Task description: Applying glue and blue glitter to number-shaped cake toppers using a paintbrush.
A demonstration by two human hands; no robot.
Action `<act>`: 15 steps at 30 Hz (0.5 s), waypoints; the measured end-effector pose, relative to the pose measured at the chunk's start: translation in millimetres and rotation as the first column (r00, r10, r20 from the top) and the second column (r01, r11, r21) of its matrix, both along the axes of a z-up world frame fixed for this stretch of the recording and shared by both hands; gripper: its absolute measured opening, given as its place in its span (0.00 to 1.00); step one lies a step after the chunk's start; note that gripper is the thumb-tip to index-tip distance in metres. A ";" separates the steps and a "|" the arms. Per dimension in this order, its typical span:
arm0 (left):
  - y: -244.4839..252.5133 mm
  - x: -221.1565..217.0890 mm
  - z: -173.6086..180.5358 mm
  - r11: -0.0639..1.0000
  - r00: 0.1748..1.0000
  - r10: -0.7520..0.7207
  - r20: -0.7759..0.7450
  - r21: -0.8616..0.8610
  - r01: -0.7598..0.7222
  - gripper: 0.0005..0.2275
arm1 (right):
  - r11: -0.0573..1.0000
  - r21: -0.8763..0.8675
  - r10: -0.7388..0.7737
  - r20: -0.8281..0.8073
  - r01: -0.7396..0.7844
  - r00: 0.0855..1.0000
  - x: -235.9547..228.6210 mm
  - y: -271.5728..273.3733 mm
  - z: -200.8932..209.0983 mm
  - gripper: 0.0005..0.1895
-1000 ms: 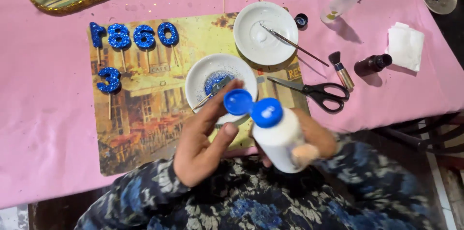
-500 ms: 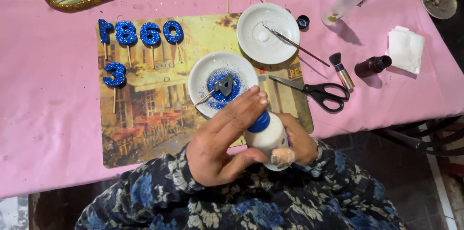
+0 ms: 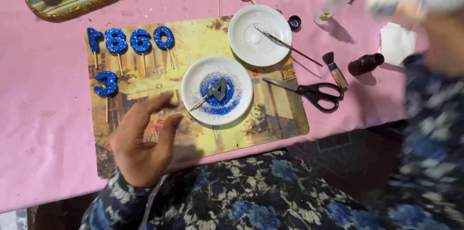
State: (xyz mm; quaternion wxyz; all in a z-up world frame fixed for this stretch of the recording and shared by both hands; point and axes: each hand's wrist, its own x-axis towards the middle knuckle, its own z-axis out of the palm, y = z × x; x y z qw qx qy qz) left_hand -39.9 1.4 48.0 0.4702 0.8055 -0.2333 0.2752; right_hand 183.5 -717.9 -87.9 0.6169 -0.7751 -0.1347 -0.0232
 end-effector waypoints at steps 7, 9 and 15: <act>15.1 -9.0 -12.4 0.993 0.922 -0.077 -0.379 0.051 0.104 0.07 | 0.293 -0.710 -0.474 0.474 0.640 0.742 -58.2 114.5 110.5 0.36; 4.8 -16.3 15.0 0.959 0.845 -0.282 -0.454 -0.121 0.255 0.11 | 0.114 -0.782 -0.458 0.507 0.613 0.731 -57.2 117.6 97.3 0.48; -35.7 -38.8 48.6 0.046 -0.153 -0.975 -0.162 -0.818 0.573 0.11 | 0.592 -0.683 -0.408 0.204 0.428 0.890 -32.8 15.5 19.4 0.24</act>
